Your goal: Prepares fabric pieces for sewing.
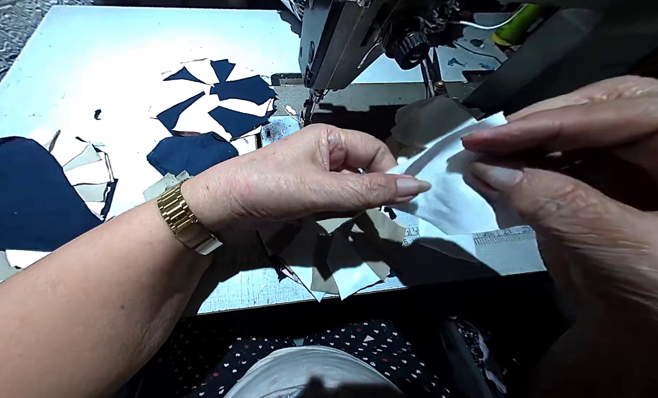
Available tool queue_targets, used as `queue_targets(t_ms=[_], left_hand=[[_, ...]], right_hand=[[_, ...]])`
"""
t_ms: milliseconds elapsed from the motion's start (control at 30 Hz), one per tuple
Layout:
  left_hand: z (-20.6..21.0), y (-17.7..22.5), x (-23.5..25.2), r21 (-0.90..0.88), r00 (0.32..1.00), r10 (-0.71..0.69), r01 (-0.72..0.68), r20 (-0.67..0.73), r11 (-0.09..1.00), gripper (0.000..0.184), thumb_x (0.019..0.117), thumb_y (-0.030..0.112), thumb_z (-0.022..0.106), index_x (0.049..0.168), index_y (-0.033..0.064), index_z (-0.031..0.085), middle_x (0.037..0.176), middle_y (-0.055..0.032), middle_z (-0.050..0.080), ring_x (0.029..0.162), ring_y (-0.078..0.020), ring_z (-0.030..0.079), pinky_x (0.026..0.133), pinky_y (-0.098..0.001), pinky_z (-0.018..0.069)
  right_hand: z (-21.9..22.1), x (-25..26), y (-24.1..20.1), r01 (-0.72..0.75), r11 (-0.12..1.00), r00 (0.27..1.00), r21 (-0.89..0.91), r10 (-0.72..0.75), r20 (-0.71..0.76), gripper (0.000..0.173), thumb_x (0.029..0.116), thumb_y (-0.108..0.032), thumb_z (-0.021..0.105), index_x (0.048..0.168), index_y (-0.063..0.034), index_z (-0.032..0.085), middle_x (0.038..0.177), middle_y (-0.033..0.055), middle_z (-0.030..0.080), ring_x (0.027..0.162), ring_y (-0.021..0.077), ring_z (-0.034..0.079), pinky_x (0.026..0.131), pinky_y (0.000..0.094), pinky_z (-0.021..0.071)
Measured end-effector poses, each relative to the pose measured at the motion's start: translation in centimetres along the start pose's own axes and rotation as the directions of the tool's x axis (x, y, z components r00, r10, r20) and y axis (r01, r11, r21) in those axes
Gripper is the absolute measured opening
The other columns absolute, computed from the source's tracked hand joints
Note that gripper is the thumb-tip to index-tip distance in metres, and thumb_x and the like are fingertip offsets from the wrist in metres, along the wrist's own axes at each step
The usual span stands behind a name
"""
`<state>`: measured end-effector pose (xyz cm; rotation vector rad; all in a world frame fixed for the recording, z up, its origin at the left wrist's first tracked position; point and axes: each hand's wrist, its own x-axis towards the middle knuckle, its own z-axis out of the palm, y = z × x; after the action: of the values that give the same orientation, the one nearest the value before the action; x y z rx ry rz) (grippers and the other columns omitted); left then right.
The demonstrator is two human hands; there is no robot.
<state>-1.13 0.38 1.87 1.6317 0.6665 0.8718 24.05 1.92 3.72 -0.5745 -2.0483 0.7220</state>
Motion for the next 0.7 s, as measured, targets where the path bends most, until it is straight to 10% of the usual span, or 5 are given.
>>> queue_targets(t_ms=[233,467,700], left_hand=[[-1.1,-0.5,0.1,0.225,0.998,-0.004,0.019,-0.067,0.974,0.027,0.1045,0.012,0.057,0.080,0.0047,0.065,0.064,0.0024,0.058,0.057,-0.0012,0.054,0.051,-0.0158,0.0434],[-0.3,-1.7,0.0,0.728,0.991,0.052,0.056,-0.125,0.684,0.037,0.1032,0.024,0.058,0.068,0.0137,0.060,0.057,0.0065,0.047,0.051,-0.0012,0.044,0.046,-0.0211,0.0330],[0.9,-1.4,-0.3,0.845,0.962,-0.052,0.261,-0.268,0.466,0.023,0.0975,0.036,0.066,0.081,0.0200,0.064,0.065,0.0082,0.055,0.059,-0.0068,0.054,0.055,-0.0320,0.0446]], right_hand=[[3.0,-2.2,1.4,-0.209,0.968,0.968,-0.139,0.185,-0.171,0.016,0.0946,-0.010,0.070,0.111,-0.0064,0.070,0.097,-0.0039,0.071,0.081,0.0015,0.066,0.072,0.0163,0.0576],[4.2,-3.0,2.9,-0.337,0.895,0.941,-0.292,0.306,-0.146,0.016,0.0909,-0.015,0.073,0.103,-0.0115,0.062,0.082,-0.0050,0.064,0.064,-0.0009,0.059,0.056,0.0146,0.0510],[4.4,-2.7,3.0,-0.237,0.821,0.970,-0.519,0.233,-0.074,0.015,0.0953,-0.018,0.070,0.102,-0.0067,0.063,0.082,0.0027,0.060,0.066,0.0068,0.058,0.058,0.0216,0.0492]])
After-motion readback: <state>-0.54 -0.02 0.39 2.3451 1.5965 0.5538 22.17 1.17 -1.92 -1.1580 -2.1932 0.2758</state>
